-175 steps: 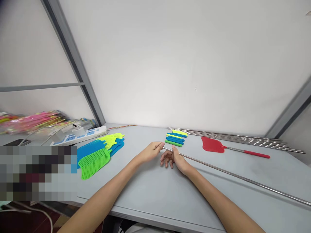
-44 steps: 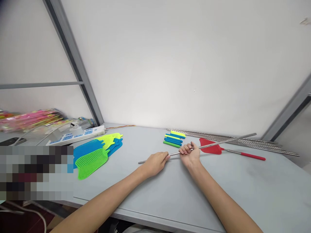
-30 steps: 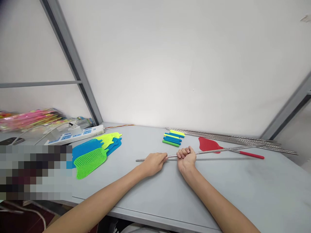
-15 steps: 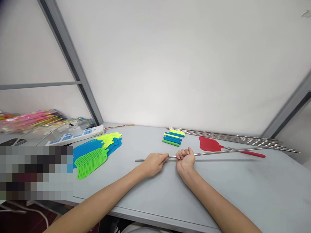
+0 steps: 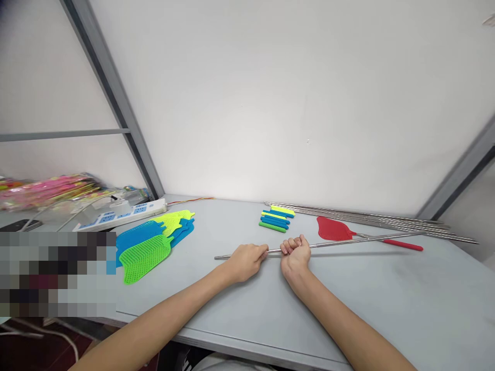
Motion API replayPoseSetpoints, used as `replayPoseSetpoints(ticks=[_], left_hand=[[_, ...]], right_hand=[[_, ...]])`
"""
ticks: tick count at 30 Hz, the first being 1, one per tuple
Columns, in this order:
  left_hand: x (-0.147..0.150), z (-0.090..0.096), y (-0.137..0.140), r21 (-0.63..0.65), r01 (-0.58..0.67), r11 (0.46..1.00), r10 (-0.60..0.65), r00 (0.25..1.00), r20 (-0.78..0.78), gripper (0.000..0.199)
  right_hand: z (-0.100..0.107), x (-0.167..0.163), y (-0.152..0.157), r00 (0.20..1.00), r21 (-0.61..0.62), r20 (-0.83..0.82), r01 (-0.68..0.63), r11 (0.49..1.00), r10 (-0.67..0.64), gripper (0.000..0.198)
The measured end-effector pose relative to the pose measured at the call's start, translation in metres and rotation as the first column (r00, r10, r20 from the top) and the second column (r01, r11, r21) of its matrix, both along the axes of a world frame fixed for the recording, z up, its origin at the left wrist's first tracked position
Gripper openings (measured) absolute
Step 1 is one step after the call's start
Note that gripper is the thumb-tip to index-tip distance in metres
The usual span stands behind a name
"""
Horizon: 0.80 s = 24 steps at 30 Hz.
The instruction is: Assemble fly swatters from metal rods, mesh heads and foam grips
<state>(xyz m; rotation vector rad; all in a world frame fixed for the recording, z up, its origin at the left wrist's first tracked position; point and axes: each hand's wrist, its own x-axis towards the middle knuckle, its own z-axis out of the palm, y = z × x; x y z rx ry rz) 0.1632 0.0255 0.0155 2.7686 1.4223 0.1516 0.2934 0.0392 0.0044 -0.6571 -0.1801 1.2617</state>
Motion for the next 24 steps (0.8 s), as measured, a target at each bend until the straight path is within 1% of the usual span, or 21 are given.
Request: replayPoseSetpoints(ticks=[5,11,19,24], left_hand=[[-0.001,-0.008,0.004,0.049,0.033,0.998,-0.034,0.999,0.017,0.031],[-0.002,-0.012,0.006,0.07,0.038,0.997,-0.04,0.999,0.033,0.033],[0.001,-0.009,0.003,0.005,0.012,1.0,-0.013,0.999,0.038,0.035],[0.003,-0.006,-0.001,-0.014,0.003,1.0,-0.002,1.0,0.027,0.036]], right_hand=[[0.002,-0.001,-0.001,0.998,-0.032,-0.056,0.014,0.999,-0.016,0.029],[-0.002,-0.001,0.0,0.992,0.011,-0.125,0.007,1.0,-0.006,0.029],[-0.005,-0.003,0.0,0.993,0.02,-0.12,0.006,1.0,-0.003,0.03],[-0.003,-0.006,-0.003,0.992,0.001,-0.123,-0.01,1.0,0.01,0.029]])
